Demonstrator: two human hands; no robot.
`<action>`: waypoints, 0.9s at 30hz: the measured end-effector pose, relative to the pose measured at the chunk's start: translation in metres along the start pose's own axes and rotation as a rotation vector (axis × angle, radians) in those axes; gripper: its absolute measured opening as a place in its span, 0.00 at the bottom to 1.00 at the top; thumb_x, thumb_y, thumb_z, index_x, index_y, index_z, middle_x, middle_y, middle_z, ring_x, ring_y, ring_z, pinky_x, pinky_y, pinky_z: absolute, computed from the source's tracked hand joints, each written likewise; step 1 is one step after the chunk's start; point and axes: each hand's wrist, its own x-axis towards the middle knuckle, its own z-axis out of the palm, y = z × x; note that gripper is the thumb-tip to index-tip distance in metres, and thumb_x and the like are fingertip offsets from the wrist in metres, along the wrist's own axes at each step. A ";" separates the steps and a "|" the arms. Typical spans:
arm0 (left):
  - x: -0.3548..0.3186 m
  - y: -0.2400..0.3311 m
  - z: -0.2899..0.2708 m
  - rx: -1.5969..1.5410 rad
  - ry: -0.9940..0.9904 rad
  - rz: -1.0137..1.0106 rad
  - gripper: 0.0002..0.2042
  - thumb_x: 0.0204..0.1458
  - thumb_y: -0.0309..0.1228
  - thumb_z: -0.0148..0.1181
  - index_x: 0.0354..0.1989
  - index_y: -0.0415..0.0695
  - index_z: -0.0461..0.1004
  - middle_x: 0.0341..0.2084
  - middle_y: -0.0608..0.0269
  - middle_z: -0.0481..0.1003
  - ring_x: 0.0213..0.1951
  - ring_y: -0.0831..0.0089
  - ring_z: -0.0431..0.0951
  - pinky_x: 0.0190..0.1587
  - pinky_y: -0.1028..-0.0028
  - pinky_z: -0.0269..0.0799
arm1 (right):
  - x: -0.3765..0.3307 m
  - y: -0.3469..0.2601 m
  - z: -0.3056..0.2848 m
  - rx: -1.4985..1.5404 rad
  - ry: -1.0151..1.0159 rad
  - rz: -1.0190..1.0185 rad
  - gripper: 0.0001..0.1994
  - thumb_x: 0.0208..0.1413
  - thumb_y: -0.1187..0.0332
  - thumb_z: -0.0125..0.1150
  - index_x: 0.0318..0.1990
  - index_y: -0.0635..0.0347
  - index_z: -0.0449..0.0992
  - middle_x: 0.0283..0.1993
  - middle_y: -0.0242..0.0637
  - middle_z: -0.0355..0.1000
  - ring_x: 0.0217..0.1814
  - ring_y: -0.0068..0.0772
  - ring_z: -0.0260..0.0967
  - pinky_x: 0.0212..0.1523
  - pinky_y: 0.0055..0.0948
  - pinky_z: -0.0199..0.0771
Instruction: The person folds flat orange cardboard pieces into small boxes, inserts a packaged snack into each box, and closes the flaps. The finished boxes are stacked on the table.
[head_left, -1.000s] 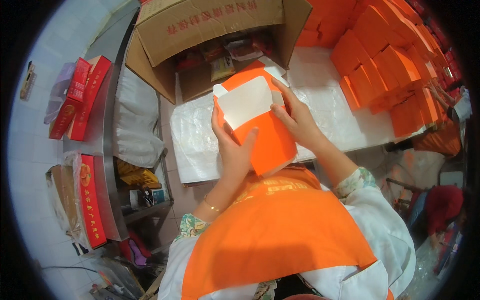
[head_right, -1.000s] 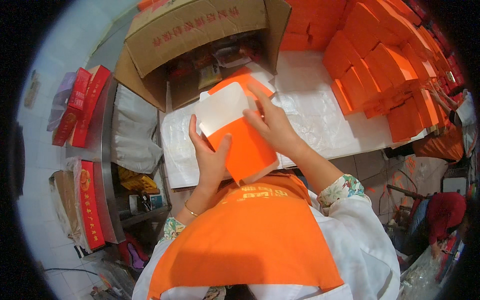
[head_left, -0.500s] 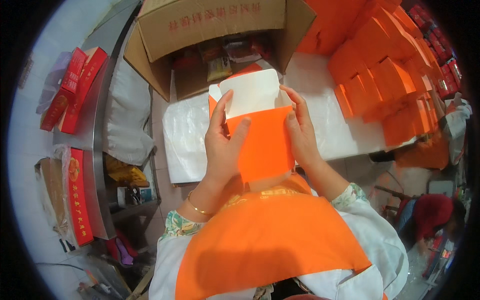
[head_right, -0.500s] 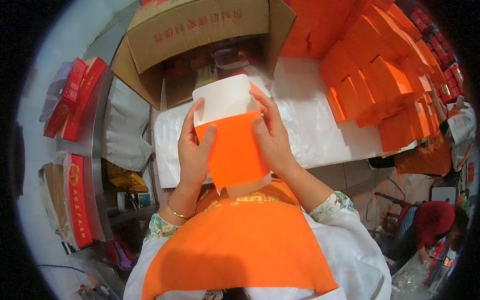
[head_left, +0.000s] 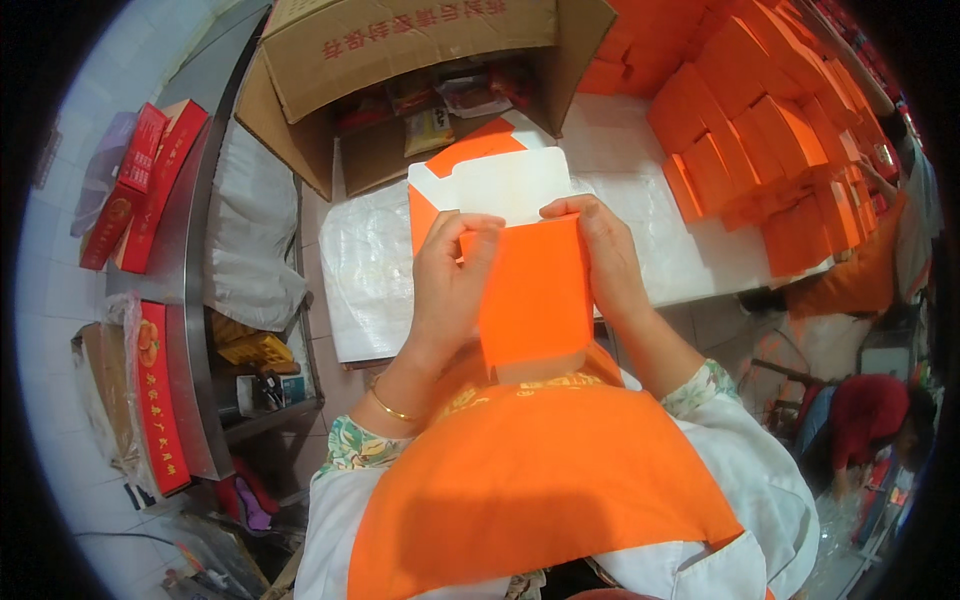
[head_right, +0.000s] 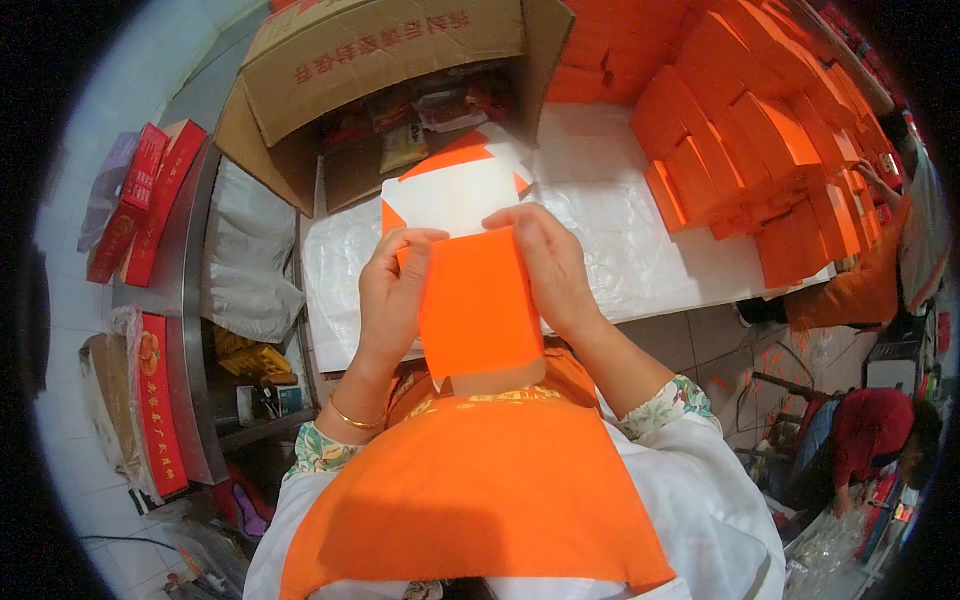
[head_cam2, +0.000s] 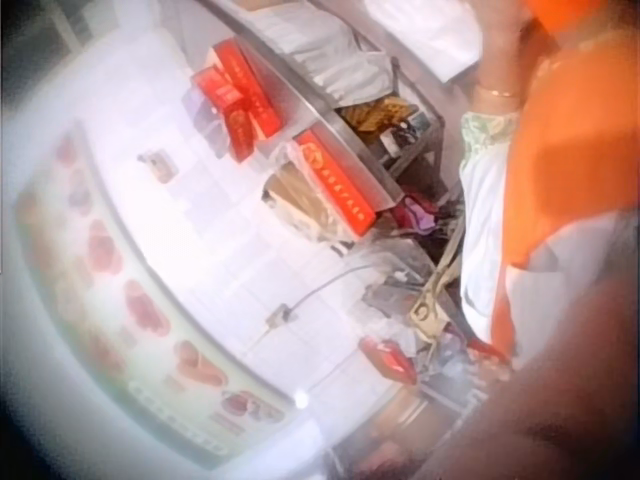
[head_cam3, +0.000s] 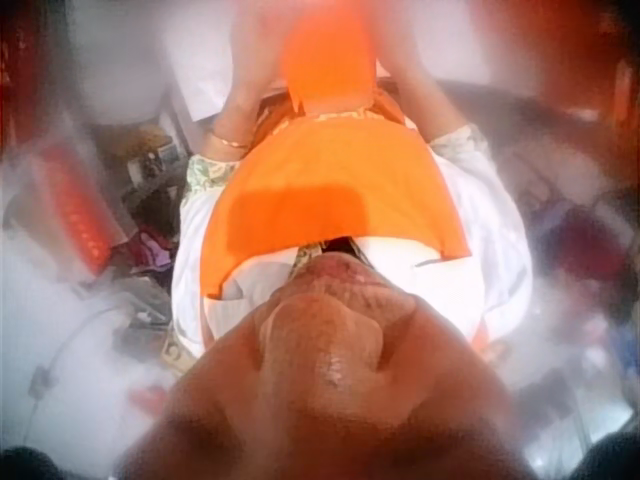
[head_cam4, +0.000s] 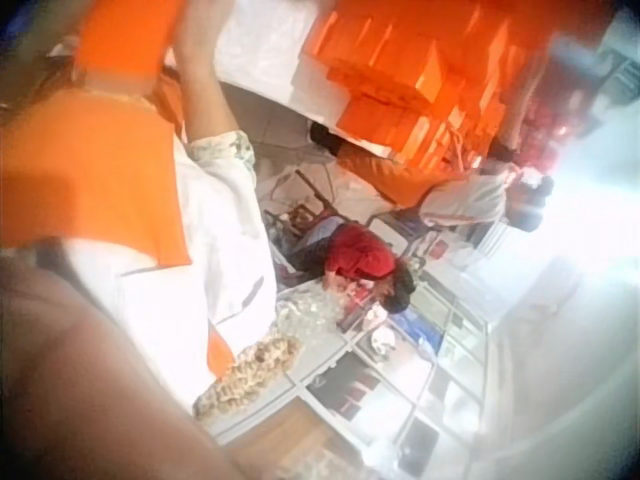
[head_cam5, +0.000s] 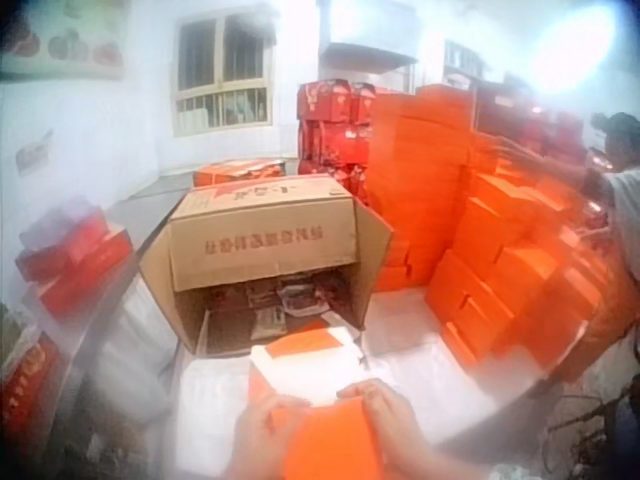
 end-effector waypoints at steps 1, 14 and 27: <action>-0.001 0.003 0.002 -0.060 0.028 0.014 0.15 0.65 0.39 0.51 0.42 0.37 0.74 0.36 0.65 0.73 0.39 0.78 0.72 0.45 0.78 0.67 | -0.001 -0.002 -0.001 0.003 0.005 -0.003 0.24 0.69 0.50 0.40 0.44 0.64 0.74 0.40 0.34 0.72 0.43 0.22 0.68 0.46 0.22 0.68; -0.011 -0.002 0.005 -0.212 0.187 0.034 0.18 0.67 0.42 0.45 0.34 0.39 0.71 0.27 0.67 0.71 0.32 0.80 0.68 0.37 0.78 0.66 | -0.004 -0.012 0.001 -0.100 0.080 -0.022 0.17 0.69 0.56 0.43 0.43 0.63 0.70 0.34 0.36 0.70 0.38 0.28 0.67 0.43 0.27 0.68; 0.060 0.009 -0.010 -0.630 0.038 -0.306 0.18 0.65 0.42 0.50 0.37 0.37 0.74 0.27 0.64 0.76 0.25 0.81 0.73 0.27 0.79 0.71 | 0.079 -0.006 -0.013 0.285 -0.086 0.420 0.13 0.63 0.57 0.54 0.41 0.58 0.70 0.33 0.28 0.67 0.29 0.19 0.65 0.28 0.18 0.67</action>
